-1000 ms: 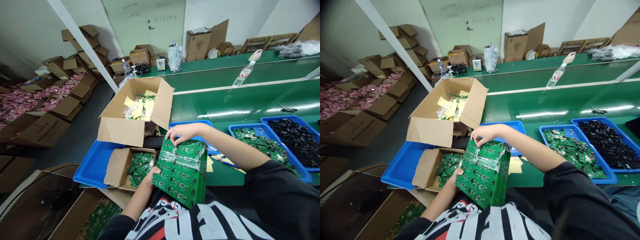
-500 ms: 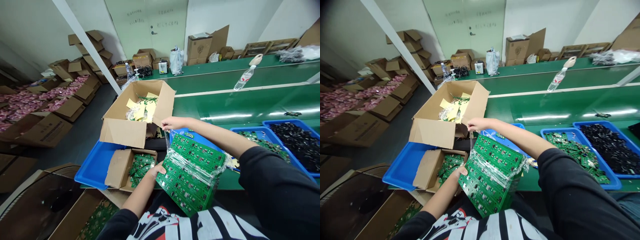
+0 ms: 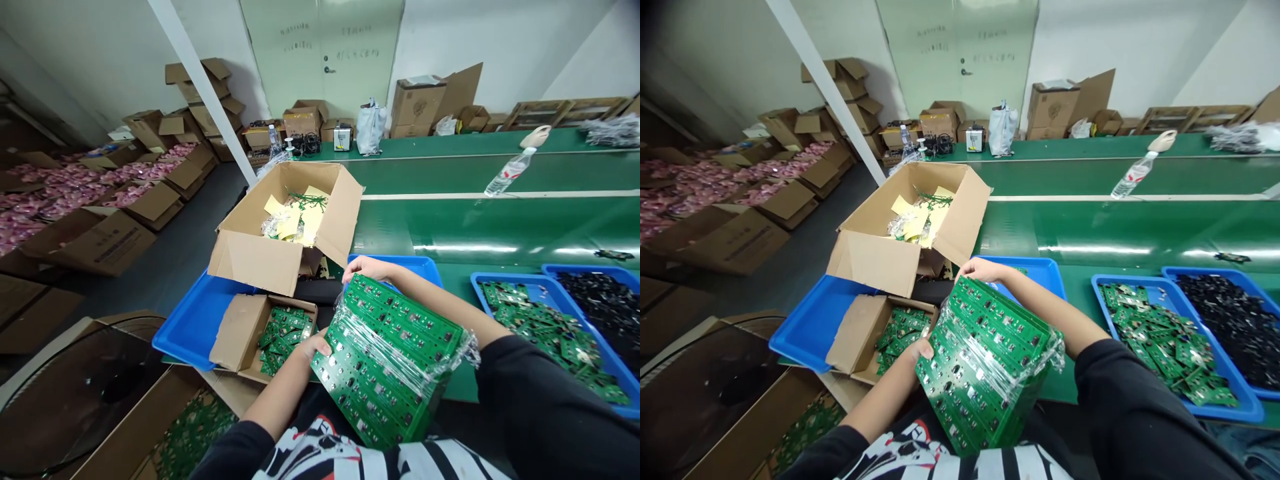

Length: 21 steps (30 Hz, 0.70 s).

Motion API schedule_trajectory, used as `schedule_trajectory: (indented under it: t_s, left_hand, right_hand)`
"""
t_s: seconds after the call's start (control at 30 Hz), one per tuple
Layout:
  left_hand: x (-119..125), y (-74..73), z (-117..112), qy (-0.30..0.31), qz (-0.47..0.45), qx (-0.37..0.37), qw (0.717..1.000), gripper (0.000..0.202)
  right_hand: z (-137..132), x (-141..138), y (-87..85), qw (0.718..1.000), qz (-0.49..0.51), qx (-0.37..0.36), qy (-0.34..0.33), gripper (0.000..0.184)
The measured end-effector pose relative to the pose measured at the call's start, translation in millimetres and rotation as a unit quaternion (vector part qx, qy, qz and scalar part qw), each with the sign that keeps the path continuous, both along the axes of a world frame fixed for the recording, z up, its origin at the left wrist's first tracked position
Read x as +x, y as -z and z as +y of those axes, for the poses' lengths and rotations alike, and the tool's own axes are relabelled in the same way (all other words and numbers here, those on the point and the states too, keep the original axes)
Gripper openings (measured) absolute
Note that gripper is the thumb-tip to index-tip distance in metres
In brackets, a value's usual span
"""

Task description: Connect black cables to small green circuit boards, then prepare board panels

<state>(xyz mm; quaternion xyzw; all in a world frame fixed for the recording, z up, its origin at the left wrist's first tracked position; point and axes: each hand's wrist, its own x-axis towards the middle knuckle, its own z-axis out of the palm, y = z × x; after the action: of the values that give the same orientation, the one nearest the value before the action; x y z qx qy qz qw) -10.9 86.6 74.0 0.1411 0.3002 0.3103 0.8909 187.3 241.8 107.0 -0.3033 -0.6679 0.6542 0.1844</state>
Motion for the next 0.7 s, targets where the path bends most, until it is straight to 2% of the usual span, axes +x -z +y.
schedule_trajectory:
  t_s: [0.13, 0.27, 0.43, 0.53, 0.63, 0.7]
  left_hand:
    - [9, 0.6, 9, 0.03, -0.011, 0.021, 0.999, 0.047]
    - [11, -2.1, 17, 0.04, -0.018, 0.047, 0.998, 0.035]
    - [14, -7.5, 17, 0.046, -0.021, 0.074, 0.996, 0.032]
    - [21, -8.0, 17, 0.048, -0.023, 0.086, 0.995, 0.034]
    - [25, -4.5, 19, 0.049, -0.022, 0.092, 0.994, 0.053]
    - [25, -0.3, 20, 0.05, -0.015, 0.092, 0.994, 0.062]
  right_hand:
    - [-9, -32, 16.5, 0.995, 0.05, 0.012, 0.09, 0.036]
    - [-17, -56, 31.1, 0.986, 0.088, 0.007, 0.142, 0.039]
    - [-30, -76, 41.4, 0.974, 0.113, -0.014, 0.195, 0.04]
    - [-38, -89, 44.4, 0.973, 0.121, -0.026, 0.195, 0.038]
    - [-45, -95, 50.8, 0.977, 0.118, -0.043, 0.17, 0.034]
    - [-47, -95, 58.1, 0.976, 0.118, -0.053, 0.178, 0.034]
